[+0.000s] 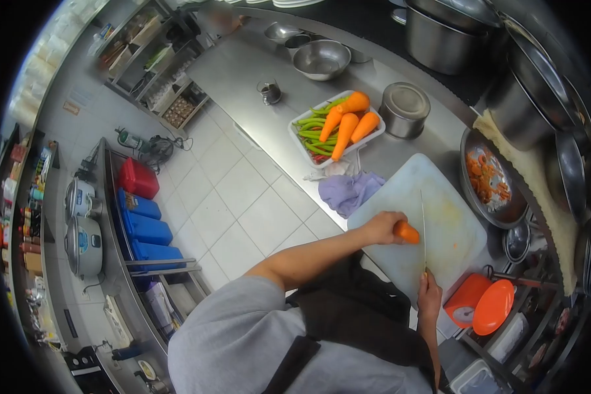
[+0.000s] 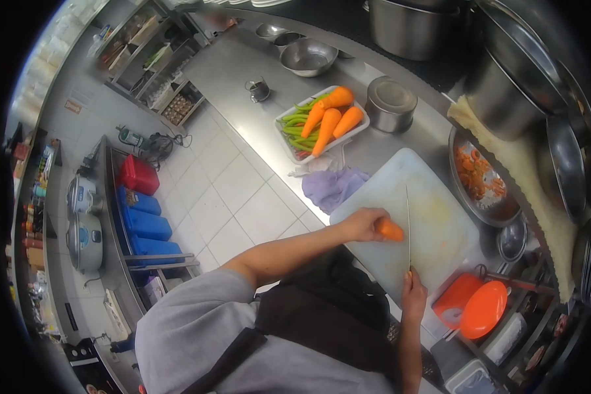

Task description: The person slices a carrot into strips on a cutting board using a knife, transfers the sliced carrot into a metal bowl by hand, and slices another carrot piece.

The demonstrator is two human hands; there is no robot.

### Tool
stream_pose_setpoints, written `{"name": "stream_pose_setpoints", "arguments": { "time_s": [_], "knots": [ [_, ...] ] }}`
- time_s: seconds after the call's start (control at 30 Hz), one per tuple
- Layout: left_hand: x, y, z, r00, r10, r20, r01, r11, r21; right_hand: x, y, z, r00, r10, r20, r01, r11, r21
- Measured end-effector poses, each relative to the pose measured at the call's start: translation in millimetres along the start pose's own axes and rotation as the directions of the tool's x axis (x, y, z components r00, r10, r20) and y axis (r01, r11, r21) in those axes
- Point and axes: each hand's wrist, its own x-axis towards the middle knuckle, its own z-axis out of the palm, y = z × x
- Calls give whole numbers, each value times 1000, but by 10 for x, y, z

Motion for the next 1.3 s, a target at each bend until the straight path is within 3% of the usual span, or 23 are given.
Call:
{"name": "stream_pose_setpoints", "arguments": {
  "time_s": [0.07, 0.1, 0.17, 0.23, 0.33, 0.43, 0.47, 0.53, 0.67, 0.83, 0.9, 0.97, 1.13, 1.3],
  "knots": [
    [15, -125, -27, 967, 190, -169, -191, 982, 10, -24, 7, 19, 986, -131, -100, 128, 991, -34],
    [27, -166, -22, 932, 275, -236, -279, 960, 18, -38, -21, 11, 990, -108, -90, 105, 994, -33],
    [-46, 114, -212, 989, 68, -132, -94, 976, -197, -38, -22, -4, 989, -101, -106, 99, 995, -27],
    [-61, 300, -318, 948, 251, -195, -287, 939, -188, -43, 5, 10, 984, -121, -130, 116, 992, -42],
    [-86, 418, -357, 959, 247, -138, -277, 916, -290, -47, -38, -7, 989, -80, -127, 78, 997, -21],
    [-116, 505, -377, 998, 50, 28, -14, 684, -729, -48, -26, -24, 991, -75, -112, 78, 997, 24],
    [-109, 485, -371, 998, 51, 37, -8, 684, -729, -44, -24, -18, 991, -85, -101, 87, 996, 22],
    [-107, 412, -351, 993, 40, 113, 78, 501, -862, -51, -42, -21, 993, -60, -98, 66, 996, 57],
    [-88, 318, -246, 993, 13, 120, 101, 452, -886, -58, -47, -23, 994, -41, -98, 52, 992, 113],
    [-63, 303, -91, 969, -74, 238, 247, 179, -952, -205, -311, -194, 994, -50, -96, 64, 986, 152],
    [-61, 266, -24, 968, -99, 231, 246, 195, -949, -287, -421, -263, 991, -73, -110, 93, 977, 193],
    [-56, 214, 49, 967, -122, 224, 245, 209, -947, -354, -464, -290, 947, -259, -191, 287, 947, 141],
    [-42, 358, 117, 974, -218, 65, 153, 417, -896, -431, -526, -348, 925, -349, -153, 356, 934, 23],
    [-25, 405, 160, 977, -214, 19, 124, 490, -863, -450, -524, -343, 919, -361, -157, 358, 932, -47]
  ]
}}
